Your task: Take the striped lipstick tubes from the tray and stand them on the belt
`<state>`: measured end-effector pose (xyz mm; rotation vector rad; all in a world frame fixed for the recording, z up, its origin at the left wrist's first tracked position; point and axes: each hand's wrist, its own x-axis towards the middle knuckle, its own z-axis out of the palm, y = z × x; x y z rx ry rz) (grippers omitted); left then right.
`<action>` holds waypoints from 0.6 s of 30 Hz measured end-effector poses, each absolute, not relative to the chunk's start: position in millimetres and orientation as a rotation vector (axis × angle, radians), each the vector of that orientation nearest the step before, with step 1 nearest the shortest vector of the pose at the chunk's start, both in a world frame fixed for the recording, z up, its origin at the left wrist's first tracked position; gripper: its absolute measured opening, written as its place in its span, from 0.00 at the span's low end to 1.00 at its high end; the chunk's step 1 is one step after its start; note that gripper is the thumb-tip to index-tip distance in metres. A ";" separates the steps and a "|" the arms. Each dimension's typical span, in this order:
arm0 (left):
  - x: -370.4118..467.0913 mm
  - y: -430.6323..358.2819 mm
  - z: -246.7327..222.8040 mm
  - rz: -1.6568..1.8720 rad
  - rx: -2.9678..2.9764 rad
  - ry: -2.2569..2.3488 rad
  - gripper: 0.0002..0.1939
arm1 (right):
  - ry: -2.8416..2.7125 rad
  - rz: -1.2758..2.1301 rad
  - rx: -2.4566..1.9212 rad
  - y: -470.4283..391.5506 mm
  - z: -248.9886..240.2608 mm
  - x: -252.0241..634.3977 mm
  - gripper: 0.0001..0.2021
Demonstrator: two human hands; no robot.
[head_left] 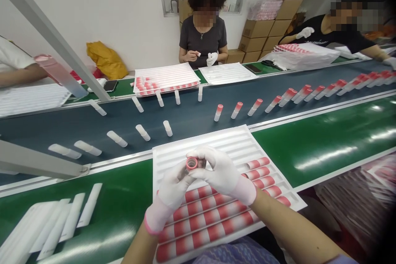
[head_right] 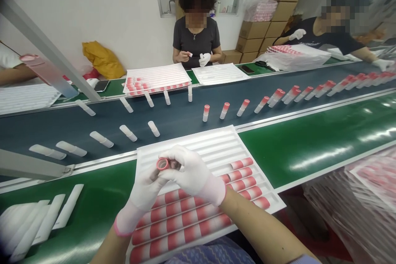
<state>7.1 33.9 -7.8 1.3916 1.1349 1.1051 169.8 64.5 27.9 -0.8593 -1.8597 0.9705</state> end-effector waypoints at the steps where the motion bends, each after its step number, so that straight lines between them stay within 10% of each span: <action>1: 5.5 35.1 -7.1 1.077 1.382 1.130 0.15 | -1.873 1.004 -0.859 65.7 27.7 170.1 0.06; 18: -7.7 154.5 -38.6 1.302 1.306 1.834 0.39 | -1.550 0.685 -1.396 246.9 -33.8 168.5 0.12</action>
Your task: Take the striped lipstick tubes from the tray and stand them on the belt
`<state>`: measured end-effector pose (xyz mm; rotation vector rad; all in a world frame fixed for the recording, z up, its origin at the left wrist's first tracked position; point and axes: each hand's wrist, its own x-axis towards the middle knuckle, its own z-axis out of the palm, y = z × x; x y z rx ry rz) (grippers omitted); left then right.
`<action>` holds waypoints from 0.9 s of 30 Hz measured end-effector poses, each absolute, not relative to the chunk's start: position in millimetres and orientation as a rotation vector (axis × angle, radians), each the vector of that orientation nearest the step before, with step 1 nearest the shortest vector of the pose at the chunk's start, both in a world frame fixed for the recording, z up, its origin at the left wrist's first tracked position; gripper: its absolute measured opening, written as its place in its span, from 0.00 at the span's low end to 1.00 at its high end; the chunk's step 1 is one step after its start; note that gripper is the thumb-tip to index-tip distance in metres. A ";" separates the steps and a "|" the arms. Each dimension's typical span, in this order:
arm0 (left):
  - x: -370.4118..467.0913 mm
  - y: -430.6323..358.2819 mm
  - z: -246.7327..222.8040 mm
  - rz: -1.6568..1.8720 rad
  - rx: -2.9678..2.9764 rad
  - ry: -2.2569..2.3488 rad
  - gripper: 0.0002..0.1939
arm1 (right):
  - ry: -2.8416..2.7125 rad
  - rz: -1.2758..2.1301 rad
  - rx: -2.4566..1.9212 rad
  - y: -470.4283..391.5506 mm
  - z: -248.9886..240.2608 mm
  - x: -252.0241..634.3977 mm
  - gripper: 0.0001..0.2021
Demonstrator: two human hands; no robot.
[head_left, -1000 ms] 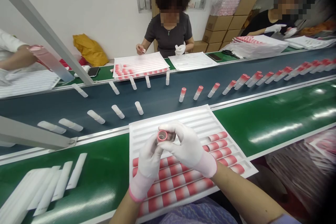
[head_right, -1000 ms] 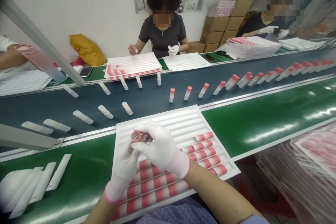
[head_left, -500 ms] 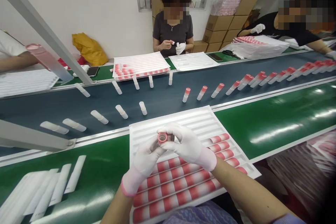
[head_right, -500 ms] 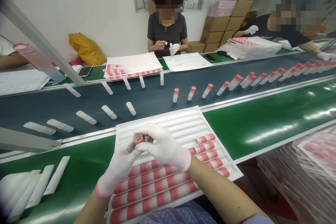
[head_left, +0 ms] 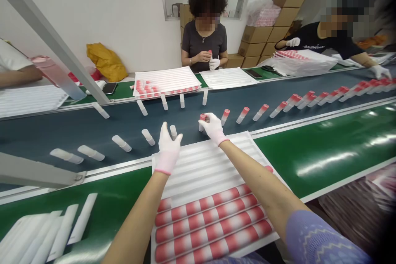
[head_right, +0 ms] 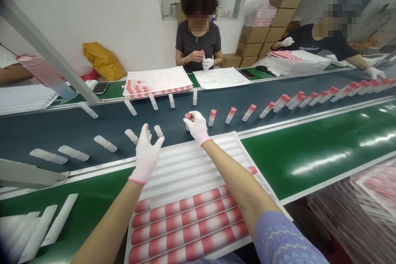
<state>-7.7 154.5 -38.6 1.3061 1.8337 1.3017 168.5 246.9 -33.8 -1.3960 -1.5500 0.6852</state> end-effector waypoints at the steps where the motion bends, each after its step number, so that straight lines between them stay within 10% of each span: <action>1: -6.2 164.3 -38.8 1.262 1.312 1.867 0.38 | -1.568 0.672 -1.437 252.7 -38.2 171.4 0.13; 7: -7.0 177.4 -30.7 1.117 1.356 1.844 0.06 | -1.812 0.512 -1.602 198.7 -25.9 242.9 0.28; 15: -2.5 94.5 -15.6 1.163 1.368 1.531 0.18 | -2.494 0.218 -1.603 60.4 -33.8 365.4 0.10; 27: 33.8 34.1 -12.9 1.100 0.861 0.886 0.23 | -1.593 1.107 -1.177 68.6 29.2 256.0 0.15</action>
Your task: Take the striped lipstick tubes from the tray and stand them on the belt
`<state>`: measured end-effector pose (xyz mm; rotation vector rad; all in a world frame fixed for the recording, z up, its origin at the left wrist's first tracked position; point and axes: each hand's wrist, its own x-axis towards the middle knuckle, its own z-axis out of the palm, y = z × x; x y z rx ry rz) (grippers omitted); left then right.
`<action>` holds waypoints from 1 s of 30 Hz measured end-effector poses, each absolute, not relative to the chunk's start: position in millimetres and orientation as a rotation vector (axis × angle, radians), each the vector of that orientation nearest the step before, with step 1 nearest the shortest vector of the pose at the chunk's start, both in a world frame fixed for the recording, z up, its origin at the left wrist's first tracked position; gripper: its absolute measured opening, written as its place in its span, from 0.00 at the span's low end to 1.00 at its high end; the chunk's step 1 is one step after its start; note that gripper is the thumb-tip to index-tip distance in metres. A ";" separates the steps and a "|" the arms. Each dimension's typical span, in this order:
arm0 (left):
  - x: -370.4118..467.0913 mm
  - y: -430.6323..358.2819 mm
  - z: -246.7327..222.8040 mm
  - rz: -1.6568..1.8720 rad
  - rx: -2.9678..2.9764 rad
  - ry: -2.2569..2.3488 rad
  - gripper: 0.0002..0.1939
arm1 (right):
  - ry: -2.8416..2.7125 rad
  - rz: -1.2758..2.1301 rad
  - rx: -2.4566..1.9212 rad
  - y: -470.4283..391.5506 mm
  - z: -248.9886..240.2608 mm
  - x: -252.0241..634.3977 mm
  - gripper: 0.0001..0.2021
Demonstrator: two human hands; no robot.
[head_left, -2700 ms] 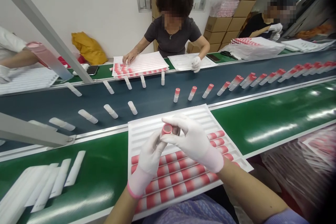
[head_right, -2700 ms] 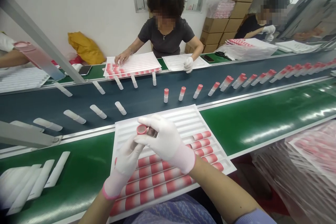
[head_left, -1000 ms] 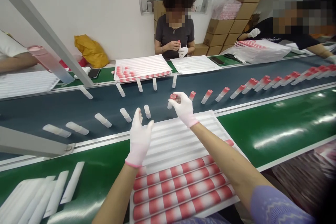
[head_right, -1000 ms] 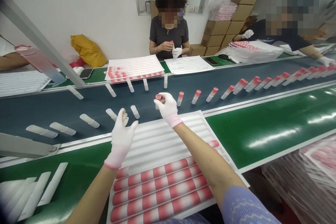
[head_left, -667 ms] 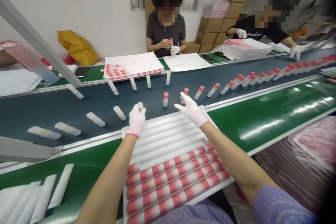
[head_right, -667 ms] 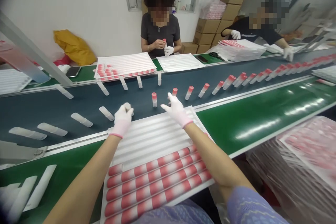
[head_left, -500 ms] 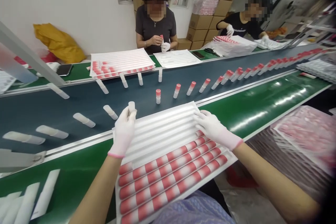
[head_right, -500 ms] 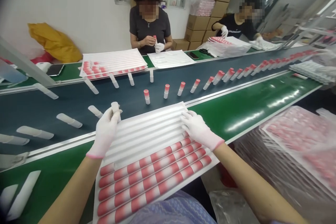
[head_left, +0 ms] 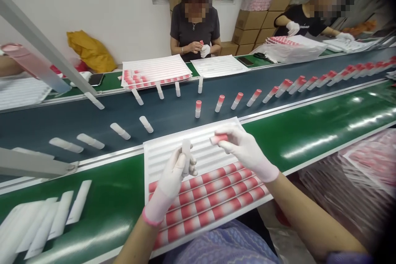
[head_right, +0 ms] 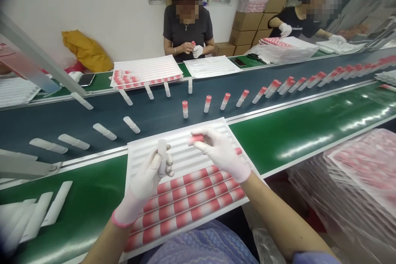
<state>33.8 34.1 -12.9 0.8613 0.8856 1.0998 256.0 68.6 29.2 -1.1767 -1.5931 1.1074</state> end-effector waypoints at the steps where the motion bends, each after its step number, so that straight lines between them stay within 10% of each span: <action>1: 34.9 31.2 -12.1 1.082 0.862 0.870 0.23 | -1.591 1.147 -1.133 71.8 34.5 244.8 0.15; 18: 22.7 19.6 -12.1 1.010 1.239 1.112 0.12 | -2.080 0.886 -0.882 64.9 60.1 201.9 0.24; 30: 24.8 28.6 -18.7 1.233 1.028 1.062 0.19 | -1.763 0.934 -0.955 48.0 26.4 165.5 0.13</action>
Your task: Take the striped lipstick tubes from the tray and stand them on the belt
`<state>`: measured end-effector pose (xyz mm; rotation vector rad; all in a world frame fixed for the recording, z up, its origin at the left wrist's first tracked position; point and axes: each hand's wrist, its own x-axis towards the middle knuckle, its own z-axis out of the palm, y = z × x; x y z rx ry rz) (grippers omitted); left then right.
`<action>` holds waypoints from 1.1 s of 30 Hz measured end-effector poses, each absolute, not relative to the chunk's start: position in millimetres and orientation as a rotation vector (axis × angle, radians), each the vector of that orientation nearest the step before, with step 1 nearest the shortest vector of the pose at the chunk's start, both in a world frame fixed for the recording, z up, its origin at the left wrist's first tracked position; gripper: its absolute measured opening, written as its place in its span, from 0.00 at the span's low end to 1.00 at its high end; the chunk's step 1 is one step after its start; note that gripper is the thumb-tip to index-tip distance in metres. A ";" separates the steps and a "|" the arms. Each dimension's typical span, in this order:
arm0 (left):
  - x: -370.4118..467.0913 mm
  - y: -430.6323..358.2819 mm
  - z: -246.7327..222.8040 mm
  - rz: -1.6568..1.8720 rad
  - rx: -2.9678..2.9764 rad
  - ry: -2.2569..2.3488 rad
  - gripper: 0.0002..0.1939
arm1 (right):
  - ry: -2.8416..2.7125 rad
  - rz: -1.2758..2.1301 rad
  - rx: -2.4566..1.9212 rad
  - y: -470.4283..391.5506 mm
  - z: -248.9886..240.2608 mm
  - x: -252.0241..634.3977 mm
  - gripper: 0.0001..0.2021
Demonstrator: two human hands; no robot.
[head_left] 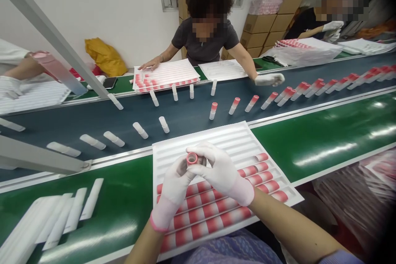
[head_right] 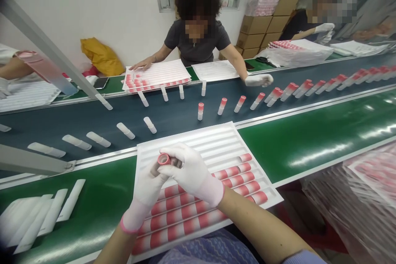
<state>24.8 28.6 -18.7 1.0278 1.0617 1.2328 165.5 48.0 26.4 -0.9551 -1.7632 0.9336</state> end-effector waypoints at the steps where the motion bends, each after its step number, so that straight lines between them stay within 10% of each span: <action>1: 24.5 29.7 -19.2 1.227 1.037 1.076 0.20 | -1.787 0.913 -0.939 48.4 25.3 165.5 0.12; 8: -1.5 78.1 -30.4 1.240 1.260 1.545 0.42 | -1.632 0.866 -1.017 131.5 4.1 167.6 0.06; 16: -22.7 180.2 -48.6 1.197 1.236 1.978 0.37 | -1.693 0.647 -1.436 248.3 -35.8 162.7 0.12; 22: -21.5 175.7 -43.1 1.099 1.291 1.909 0.10 | -1.879 0.466 -1.594 168.7 -22.0 263.3 0.22; 33: 8.9 59.8 -22.7 1.188 0.965 1.277 0.23 | -2.209 0.370 -1.589 57.0 -54.0 384.2 0.08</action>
